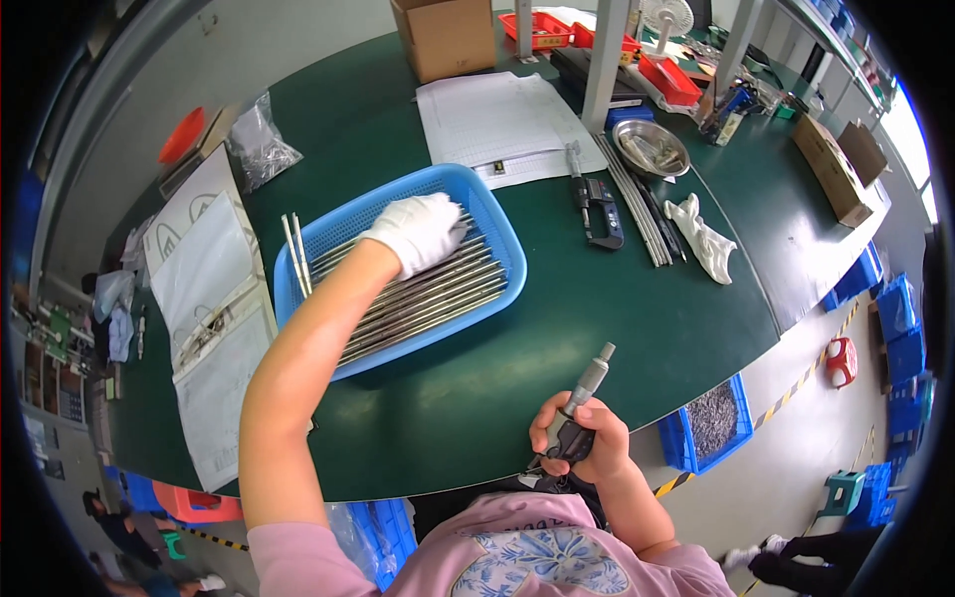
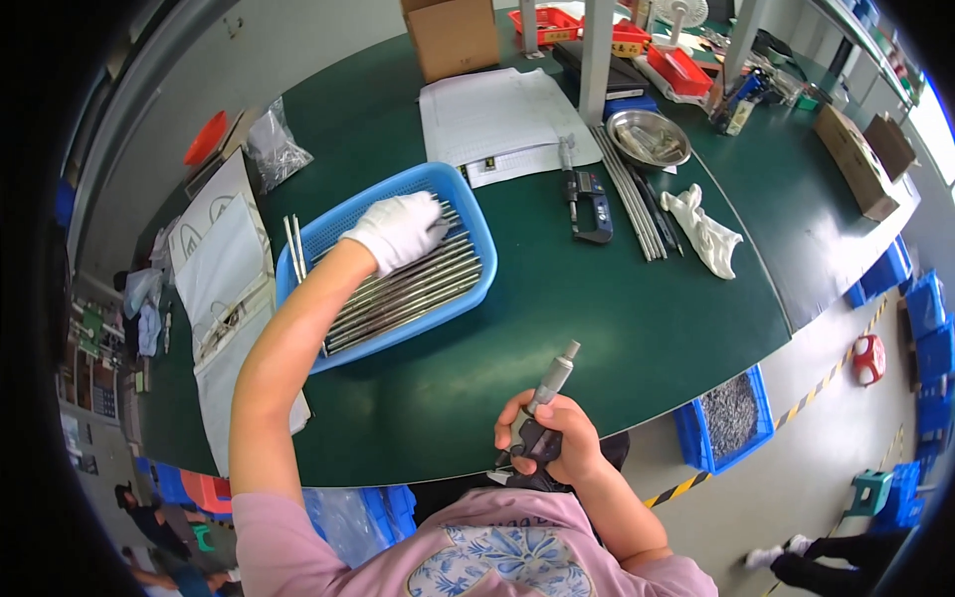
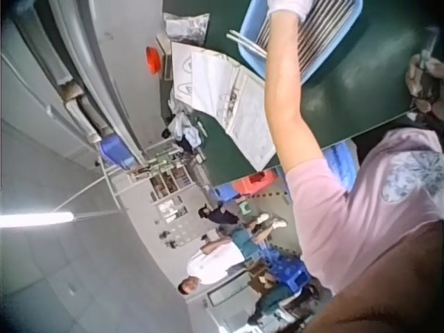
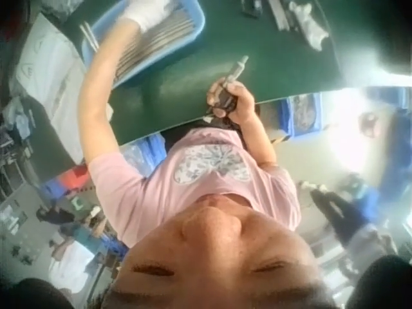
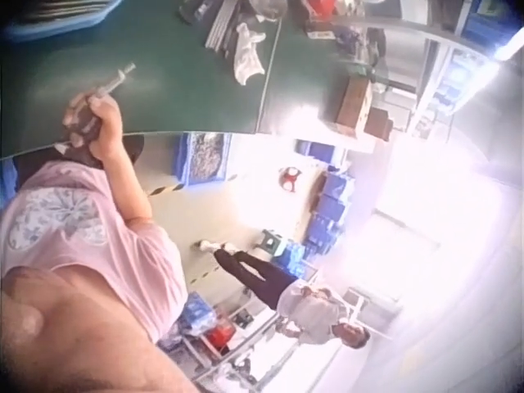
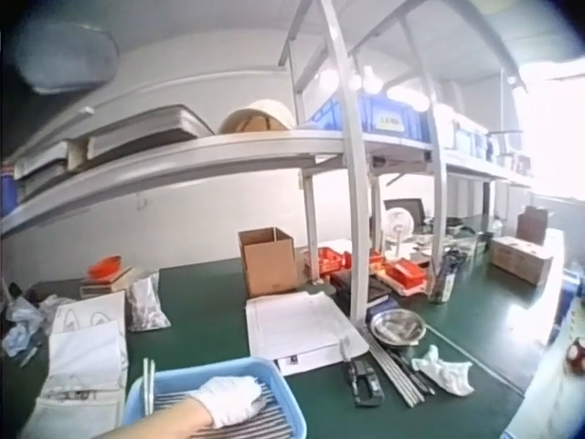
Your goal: Using a digital micrometer to measure the diameter of metal rods and comparing them against a specification sheet in a manufacturing environment.
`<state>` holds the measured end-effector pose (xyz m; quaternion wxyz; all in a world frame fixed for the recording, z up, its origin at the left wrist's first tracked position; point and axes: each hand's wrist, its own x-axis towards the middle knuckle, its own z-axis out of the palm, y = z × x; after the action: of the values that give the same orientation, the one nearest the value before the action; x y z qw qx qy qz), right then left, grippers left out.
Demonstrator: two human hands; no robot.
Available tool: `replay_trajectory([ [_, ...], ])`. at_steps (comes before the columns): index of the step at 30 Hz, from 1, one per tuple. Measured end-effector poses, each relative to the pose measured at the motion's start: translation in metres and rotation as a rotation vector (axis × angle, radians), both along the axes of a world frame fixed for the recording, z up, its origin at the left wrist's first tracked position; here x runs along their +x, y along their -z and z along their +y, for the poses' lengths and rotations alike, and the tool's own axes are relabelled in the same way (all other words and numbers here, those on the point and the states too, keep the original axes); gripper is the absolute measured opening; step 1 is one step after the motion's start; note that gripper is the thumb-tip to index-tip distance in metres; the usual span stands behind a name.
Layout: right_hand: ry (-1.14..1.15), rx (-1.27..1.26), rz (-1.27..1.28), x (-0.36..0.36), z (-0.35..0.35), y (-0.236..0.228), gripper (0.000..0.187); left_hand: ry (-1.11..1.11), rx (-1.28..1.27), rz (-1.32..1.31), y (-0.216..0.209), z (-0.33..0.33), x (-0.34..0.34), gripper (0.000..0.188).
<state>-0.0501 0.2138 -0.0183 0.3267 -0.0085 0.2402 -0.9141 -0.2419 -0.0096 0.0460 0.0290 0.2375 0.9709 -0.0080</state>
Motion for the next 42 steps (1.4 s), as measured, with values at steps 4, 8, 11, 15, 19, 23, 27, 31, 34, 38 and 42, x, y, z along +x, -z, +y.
replay_trajectory([
  [4,0.001,0.013,-0.010,-0.001,0.002,-0.002,0.034,-0.037,-0.114,-0.002,-0.014,-0.020,0.009,0.032],
  [8,-0.007,0.028,-0.009,-0.001,0.003,-0.002,0.034,-0.195,-0.200,0.062,-0.014,-0.042,0.030,0.033],
  [11,-0.025,0.011,-0.005,-0.002,0.003,-0.001,0.033,-0.195,-0.173,0.079,-0.021,-0.045,0.042,0.033],
  [15,-0.010,0.082,0.005,0.002,-0.002,-0.004,0.036,-0.078,0.032,0.402,-0.043,-0.031,0.051,0.029],
  [19,0.000,0.056,-0.039,0.005,-0.002,-0.006,0.052,-0.164,0.905,0.619,-0.068,-0.022,0.079,0.029],
  [23,0.121,0.068,-0.090,-0.001,0.000,-0.009,0.068,-0.424,1.729,0.065,-0.052,-0.014,0.138,0.035],
  [27,0.134,0.055,-0.059,-0.010,-0.003,-0.020,0.068,-0.645,1.991,-0.229,-0.013,0.014,0.195,0.038],
  [31,0.102,0.020,-0.032,-0.012,-0.010,-0.030,0.061,-0.711,2.106,-0.356,0.008,0.029,0.217,0.036],
  [34,0.032,-0.014,-0.019,-0.010,-0.014,-0.033,0.062,-0.672,2.083,-0.373,0.016,0.034,0.223,0.036],
  [38,0.008,-0.040,-0.025,-0.005,-0.015,-0.032,0.063,-0.683,2.099,-0.462,0.024,0.038,0.229,0.036],
  [42,-0.024,-0.049,-0.053,-0.001,-0.015,-0.035,0.063,-0.710,2.090,-0.489,0.023,0.042,0.231,0.036],
])
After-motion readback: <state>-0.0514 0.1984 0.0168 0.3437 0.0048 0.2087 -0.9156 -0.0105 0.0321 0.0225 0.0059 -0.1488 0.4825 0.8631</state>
